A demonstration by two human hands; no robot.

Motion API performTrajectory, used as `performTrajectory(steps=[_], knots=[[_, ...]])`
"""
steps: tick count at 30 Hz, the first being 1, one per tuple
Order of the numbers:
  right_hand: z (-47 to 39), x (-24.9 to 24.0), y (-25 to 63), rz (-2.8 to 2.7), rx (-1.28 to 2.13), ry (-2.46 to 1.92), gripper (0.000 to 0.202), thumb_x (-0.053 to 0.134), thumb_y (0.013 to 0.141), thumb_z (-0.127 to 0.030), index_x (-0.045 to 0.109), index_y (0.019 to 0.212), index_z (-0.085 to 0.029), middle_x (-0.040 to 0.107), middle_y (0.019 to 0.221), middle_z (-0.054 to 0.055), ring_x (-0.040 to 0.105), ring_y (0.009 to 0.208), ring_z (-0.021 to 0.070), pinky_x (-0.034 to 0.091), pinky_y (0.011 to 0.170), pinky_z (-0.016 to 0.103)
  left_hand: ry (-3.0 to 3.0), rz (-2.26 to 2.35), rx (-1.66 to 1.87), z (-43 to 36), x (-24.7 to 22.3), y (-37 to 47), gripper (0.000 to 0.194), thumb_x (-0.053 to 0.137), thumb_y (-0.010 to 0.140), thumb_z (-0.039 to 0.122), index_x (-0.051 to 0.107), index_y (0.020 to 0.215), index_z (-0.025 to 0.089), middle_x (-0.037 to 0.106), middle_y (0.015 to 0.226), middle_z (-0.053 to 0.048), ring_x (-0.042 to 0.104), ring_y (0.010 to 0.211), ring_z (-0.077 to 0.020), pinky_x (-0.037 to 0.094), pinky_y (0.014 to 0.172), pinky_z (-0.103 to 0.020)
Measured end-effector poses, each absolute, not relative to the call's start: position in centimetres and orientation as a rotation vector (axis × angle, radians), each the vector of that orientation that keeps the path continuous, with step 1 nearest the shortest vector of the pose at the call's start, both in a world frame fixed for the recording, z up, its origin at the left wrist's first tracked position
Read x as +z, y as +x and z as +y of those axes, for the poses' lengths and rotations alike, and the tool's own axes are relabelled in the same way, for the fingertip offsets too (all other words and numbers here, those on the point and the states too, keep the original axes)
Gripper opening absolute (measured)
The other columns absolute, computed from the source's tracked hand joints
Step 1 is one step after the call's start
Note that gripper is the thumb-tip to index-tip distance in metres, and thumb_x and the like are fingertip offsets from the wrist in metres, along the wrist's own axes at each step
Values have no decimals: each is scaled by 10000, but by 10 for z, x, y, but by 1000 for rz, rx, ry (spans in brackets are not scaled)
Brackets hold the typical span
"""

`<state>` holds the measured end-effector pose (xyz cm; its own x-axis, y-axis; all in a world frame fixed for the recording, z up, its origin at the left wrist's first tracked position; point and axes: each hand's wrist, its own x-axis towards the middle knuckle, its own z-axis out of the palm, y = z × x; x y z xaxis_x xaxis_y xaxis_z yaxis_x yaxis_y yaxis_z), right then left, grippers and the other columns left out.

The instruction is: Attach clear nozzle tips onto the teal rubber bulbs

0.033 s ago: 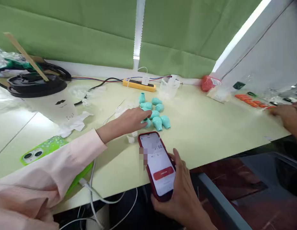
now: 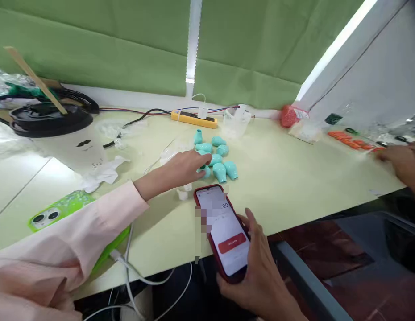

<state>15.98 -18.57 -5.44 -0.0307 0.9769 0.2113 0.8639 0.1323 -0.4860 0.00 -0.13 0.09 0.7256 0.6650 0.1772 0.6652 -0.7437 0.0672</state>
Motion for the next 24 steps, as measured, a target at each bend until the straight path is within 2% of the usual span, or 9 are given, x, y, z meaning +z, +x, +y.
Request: performTrajectory(steps=[7, 13, 17, 24], knots=[[-196, -61, 230, -1897, 337, -1828, 916, 565, 565, -228, 23, 1300, -154, 282, 1257, 148, 303, 1158, 308, 319, 917, 468, -2949, -1147, -295, -3, 4, 0, 199, 395, 751, 289, 494, 897, 198, 538, 664, -14, 488, 593, -145, 289, 473, -221], [-159, -66, 293, -1658, 292, -1941, 977, 645, 517, -326, 35, 1270, -197, 353, 1191, 150, 396, 1084, 308, 374, 854, 460, -3083, -1128, -314, -2, 5, 0, 203, 422, 717, 298, 513, 872, 203, 511, 612, 10, 470, 549, -120, 275, 456, -211], [-130, -59, 315, -1642, 406, -1991, 959, 661, 501, -343, 77, 1254, -234, 374, 1180, 143, 411, 1071, 305, 407, 813, 433, -3138, -1044, -352, -7, 6, 2, 199, 436, 707, 279, 512, 873, 200, 509, 609, 15, 460, 536, -109, 278, 464, -209], [-67, -55, 327, -1645, 480, -2043, 1083, 694, 449, -424, 9, 1268, -242, 399, 1167, 138, 433, 1049, 287, 368, 845, 439, -3225, -1053, -324, -16, 11, 4, 202, 452, 685, 274, 523, 856, 192, 491, 581, 21, 451, 523, -106, 286, 466, -207]])
